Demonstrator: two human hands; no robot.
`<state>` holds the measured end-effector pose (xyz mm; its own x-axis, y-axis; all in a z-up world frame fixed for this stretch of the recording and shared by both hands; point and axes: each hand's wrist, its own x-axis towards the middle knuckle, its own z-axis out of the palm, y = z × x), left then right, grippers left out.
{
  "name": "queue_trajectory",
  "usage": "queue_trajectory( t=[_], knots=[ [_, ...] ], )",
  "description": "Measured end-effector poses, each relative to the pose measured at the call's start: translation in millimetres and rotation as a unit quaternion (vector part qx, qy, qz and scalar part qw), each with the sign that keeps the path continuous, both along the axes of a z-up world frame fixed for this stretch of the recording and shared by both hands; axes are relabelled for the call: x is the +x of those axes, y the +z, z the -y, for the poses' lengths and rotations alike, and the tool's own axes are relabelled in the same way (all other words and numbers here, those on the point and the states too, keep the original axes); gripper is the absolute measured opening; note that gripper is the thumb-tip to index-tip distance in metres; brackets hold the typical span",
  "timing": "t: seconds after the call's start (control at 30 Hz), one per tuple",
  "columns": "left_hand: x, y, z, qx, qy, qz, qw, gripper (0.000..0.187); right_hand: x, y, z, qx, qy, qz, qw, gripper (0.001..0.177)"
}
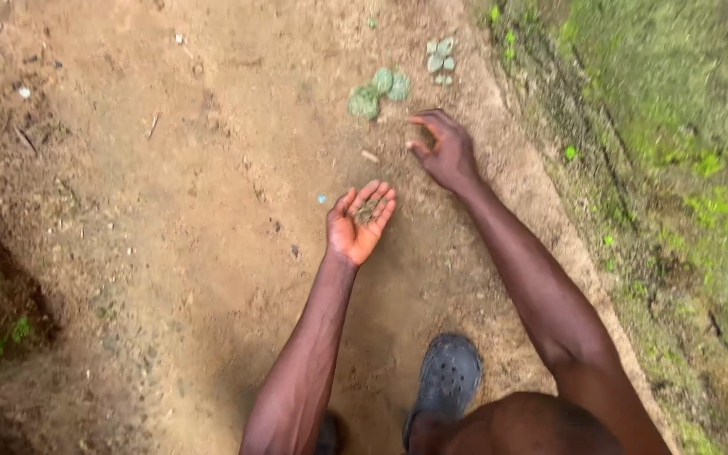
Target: Picking up small seeds or plant fragments from the ground by hand.
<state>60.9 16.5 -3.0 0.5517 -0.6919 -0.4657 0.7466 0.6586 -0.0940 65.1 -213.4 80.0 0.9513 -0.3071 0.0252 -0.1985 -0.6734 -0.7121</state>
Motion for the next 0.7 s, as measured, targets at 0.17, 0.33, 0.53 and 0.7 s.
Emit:
queue_trajectory(
  t=[0.17,0.33,0.53,0.7],
  knots=[
    [20,-18,-4,0.034,0.024,0.009,0.999,0.051,69,-26,1,-0.146,0.093,0.015,0.985,0.063],
    [32,-29,-3,0.052,0.03,0.019,0.998,0.051,113,-85,9,-0.23,0.136,0.0,0.964,0.077],
    [37,-24,9,0.088,0.039,0.015,0.995,0.05,137,-106,9,-0.314,0.146,-0.013,0.938,0.046],
    [38,-18,12,0.113,0.04,0.017,0.993,0.05,145,-103,13,-0.349,0.171,-0.016,0.921,0.023]
  ],
)
